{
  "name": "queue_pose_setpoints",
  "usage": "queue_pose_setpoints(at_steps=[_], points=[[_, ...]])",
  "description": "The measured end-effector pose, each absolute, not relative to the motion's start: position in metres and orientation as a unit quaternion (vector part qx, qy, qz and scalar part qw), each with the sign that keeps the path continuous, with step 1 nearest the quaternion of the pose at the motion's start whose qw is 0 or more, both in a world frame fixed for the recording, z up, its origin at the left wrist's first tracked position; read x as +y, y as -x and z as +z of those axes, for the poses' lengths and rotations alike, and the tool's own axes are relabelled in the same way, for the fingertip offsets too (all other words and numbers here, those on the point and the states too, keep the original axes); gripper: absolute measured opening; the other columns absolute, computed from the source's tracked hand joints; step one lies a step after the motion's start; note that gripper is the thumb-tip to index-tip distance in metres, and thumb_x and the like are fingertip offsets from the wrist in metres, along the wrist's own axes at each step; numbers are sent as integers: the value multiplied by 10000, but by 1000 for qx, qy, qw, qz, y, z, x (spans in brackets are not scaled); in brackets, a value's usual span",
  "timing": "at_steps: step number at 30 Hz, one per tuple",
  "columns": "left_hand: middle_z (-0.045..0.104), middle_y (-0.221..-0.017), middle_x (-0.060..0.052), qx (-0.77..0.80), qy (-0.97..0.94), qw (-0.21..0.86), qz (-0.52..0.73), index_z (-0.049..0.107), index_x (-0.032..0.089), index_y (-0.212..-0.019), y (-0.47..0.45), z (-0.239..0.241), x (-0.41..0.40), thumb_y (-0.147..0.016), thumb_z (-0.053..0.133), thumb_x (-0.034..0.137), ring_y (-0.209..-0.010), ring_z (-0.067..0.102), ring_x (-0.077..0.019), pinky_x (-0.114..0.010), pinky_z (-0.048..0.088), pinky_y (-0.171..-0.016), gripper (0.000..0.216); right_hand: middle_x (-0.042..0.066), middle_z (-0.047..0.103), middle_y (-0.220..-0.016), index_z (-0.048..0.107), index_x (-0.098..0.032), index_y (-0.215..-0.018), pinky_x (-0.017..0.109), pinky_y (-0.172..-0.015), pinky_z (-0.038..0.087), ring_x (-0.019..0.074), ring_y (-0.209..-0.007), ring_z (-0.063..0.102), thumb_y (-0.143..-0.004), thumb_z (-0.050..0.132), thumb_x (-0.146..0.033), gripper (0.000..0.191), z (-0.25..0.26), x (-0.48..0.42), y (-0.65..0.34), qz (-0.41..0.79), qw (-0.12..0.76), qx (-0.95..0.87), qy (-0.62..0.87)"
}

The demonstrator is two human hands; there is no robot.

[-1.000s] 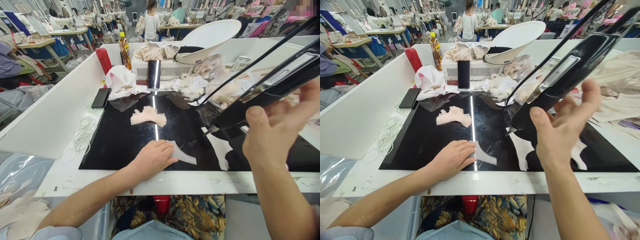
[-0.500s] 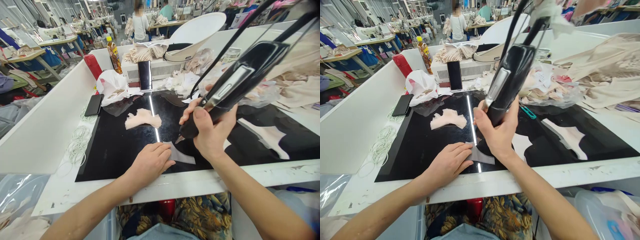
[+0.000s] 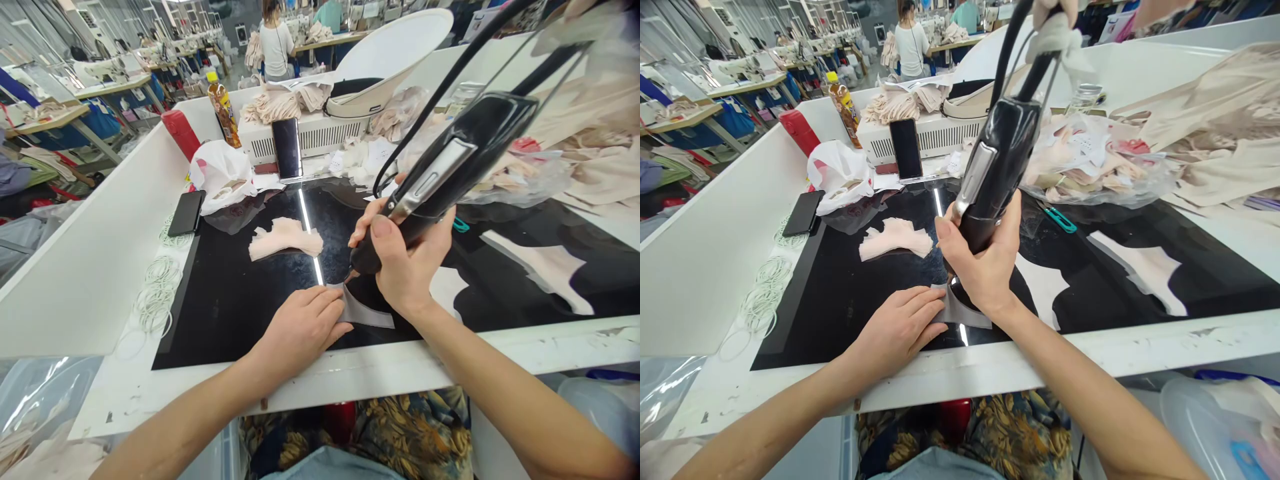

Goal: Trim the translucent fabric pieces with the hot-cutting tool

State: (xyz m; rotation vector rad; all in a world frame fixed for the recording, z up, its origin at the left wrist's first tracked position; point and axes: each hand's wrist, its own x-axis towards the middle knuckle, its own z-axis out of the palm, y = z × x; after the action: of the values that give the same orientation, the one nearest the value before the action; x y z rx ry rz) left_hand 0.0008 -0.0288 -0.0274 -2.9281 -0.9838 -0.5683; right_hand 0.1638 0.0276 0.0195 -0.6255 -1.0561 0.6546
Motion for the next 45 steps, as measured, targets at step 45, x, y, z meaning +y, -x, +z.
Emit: queue_pose_setpoints(at_steps=[45], points=[[706,-1242,-103,-313,932,-2,-185,623,133,-1123,-3,-27,-28,-1055,472,397,-1168,657,-235,-382,561,-950,312,-62,617,-761,509,-301,-1013,269,-504,562,102,-525,577,-793,787,-370,361,13,29,-155,308,769,-470,304]])
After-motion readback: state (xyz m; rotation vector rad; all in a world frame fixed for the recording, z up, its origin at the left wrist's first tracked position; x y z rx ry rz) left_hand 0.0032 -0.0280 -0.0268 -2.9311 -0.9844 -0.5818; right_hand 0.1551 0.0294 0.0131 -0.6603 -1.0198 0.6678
